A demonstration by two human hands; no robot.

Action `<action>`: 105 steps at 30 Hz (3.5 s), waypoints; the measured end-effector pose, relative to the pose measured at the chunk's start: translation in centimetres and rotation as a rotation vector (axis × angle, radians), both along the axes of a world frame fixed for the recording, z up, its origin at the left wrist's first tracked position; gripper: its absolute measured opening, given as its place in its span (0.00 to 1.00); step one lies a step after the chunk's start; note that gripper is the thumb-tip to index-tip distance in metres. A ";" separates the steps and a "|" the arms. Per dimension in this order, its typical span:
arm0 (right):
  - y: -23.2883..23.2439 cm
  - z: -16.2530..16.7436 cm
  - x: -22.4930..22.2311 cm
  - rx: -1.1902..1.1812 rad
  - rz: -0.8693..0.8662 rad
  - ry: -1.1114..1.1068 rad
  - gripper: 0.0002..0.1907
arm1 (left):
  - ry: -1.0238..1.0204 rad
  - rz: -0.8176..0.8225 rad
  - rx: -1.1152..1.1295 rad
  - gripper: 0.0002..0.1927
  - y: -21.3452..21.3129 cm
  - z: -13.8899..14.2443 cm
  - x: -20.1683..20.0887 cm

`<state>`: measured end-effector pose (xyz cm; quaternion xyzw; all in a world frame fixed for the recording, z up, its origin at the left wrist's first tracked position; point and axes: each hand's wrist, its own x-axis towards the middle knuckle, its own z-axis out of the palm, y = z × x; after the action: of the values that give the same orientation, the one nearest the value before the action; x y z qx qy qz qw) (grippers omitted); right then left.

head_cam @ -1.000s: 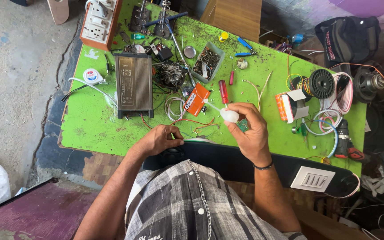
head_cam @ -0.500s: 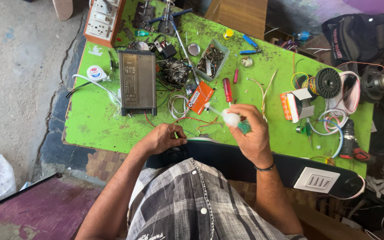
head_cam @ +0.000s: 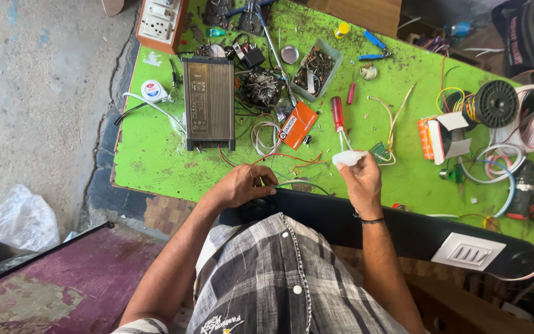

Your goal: The person applies glue from a small bottle to the edge of a black speaker enclosure and presses a green foam strip along the glued edge. They repeat this process along the enclosure's perimeter, occasionally picking up and repositioning the foam strip.

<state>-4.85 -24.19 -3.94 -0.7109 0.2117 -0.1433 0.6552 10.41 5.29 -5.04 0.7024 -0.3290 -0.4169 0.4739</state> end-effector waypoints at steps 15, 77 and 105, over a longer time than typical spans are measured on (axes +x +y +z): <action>-1.0 -0.2 2.0 -0.107 0.079 0.183 0.15 | -0.292 0.135 0.098 0.13 -3.7 -4.0 3.9; -5.4 4.5 13.8 -0.427 -0.137 -0.157 0.08 | 0.316 0.215 -0.649 0.14 -6.3 6.3 1.0; 13.8 18.8 -2.1 -0.283 0.282 -0.142 0.04 | 0.376 0.222 -0.717 0.12 0.5 9.4 -7.6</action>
<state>-6.95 -10.38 14.86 -0.8067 0.0414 -0.1282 0.5754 2.82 5.82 4.33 0.4361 -0.2833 -0.3432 0.7821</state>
